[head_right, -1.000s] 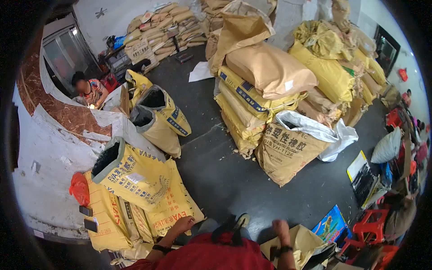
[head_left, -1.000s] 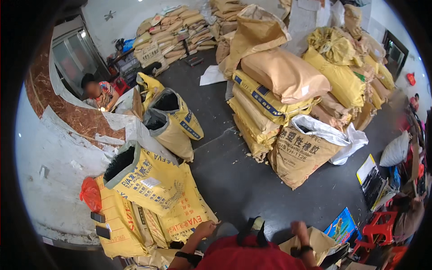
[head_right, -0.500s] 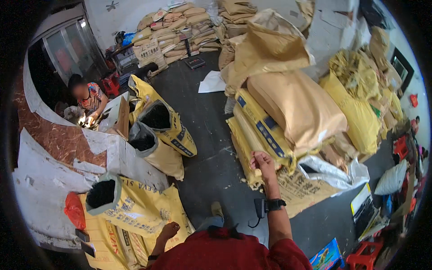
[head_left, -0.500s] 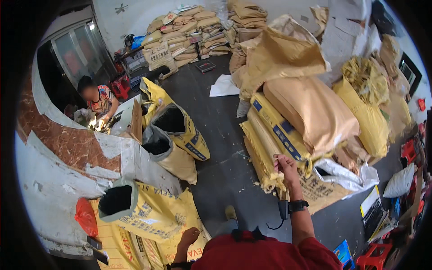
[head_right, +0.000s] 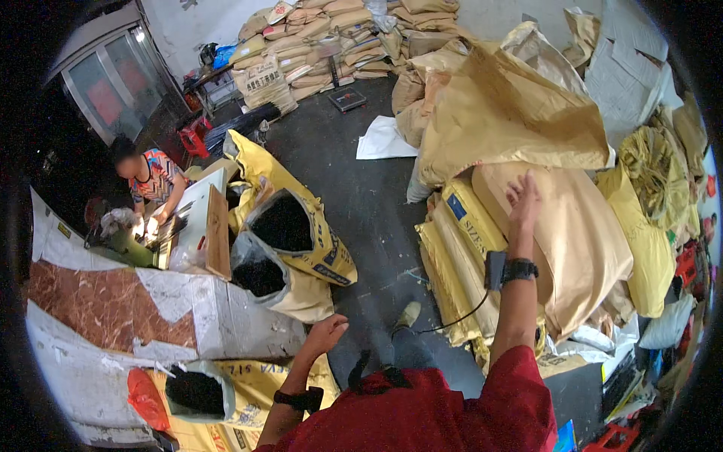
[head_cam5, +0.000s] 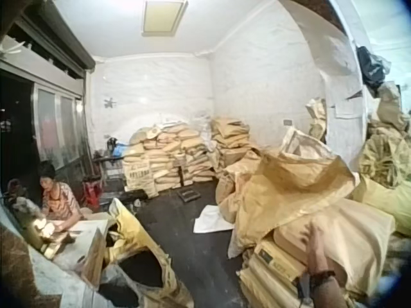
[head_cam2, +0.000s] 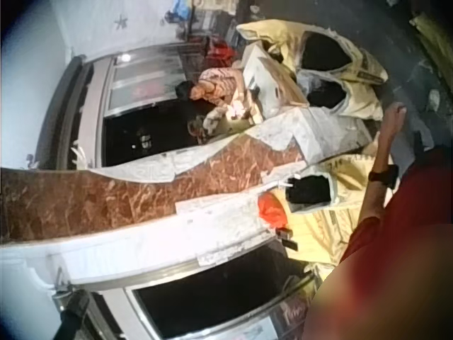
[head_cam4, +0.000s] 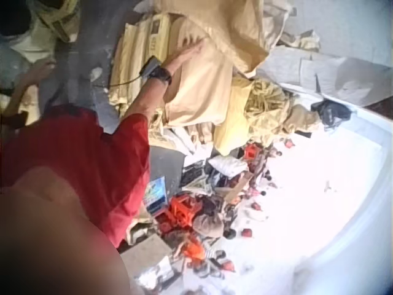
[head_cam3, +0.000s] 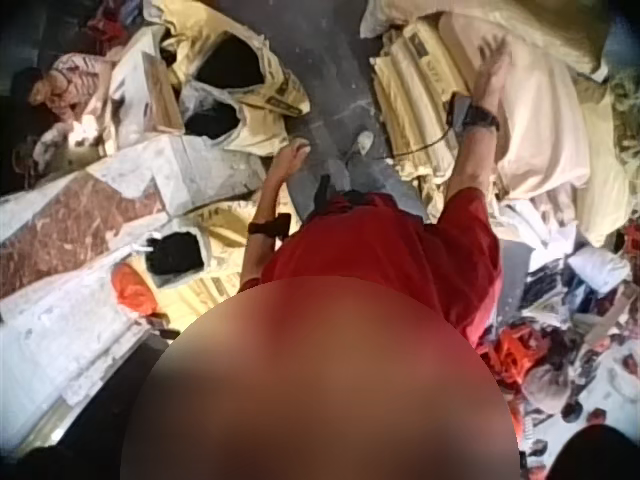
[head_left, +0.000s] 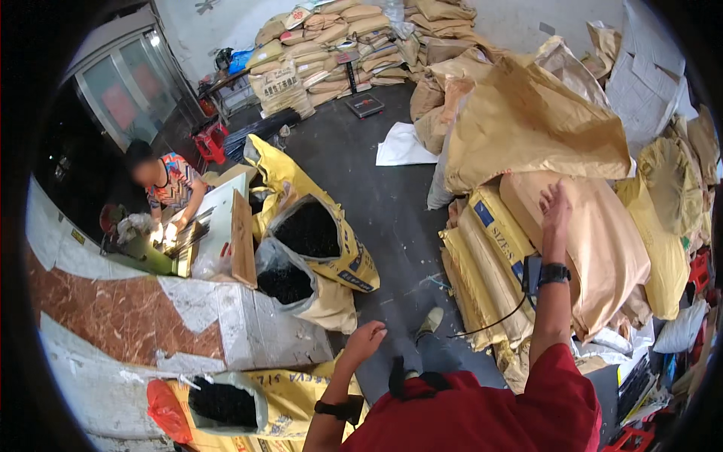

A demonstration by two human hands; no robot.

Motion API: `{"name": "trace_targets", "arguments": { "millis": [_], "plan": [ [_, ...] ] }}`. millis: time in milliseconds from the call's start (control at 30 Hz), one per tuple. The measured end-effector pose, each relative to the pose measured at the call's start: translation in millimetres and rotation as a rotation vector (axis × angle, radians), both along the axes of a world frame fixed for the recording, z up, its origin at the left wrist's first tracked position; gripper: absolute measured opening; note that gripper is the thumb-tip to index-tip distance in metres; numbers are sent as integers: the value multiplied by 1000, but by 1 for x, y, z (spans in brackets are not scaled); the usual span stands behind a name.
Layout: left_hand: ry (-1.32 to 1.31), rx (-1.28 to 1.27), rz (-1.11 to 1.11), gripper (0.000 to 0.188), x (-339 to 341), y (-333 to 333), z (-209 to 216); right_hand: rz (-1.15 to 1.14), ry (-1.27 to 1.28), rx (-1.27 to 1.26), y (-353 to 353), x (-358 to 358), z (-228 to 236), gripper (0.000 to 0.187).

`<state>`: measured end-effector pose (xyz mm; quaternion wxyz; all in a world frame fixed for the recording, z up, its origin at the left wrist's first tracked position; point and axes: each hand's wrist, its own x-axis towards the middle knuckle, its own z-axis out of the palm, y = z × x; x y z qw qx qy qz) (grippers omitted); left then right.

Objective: The person cuts a plastic tie from a bag using shears, ties the bag closed with a blue strap, and moves it aside. They then pick up another bag, tie it closed with a blue strap, and carry it across the room to a stack.

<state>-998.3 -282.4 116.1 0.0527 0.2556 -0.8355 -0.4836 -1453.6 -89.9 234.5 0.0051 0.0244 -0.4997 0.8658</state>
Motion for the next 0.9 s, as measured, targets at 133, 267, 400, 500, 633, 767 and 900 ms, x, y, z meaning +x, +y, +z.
{"name": "trace_targets", "arguments": {
  "millis": [133, 267, 400, 500, 633, 767, 900],
  "plan": [
    [53, 13, -94, 25, -73, -39, 1, -218, -83, 19, -4, -73, 21, 84],
    [-2, 115, -96, 25, -126, -88, -38, -243, -96, 56, -4, -137, 0, 79],
    [-70, 367, -151, 27, -194, -126, -35, -344, -158, 10, -10, -161, -14, 39],
    [-42, 393, -203, 29, -251, -146, -45, -406, -250, 186, -22, -167, -19, 35],
    [-2, 49, -317, 48, -348, -155, -61, -212, -79, 671, -39, -200, -13, 24],
    [172, 206, -382, 72, -453, -180, -71, -305, -7, 1301, -128, -229, -5, 62],
    [103, 498, -495, 76, -557, -189, -49, -328, -286, 1458, -177, -279, -33, 88]
  ]
}}
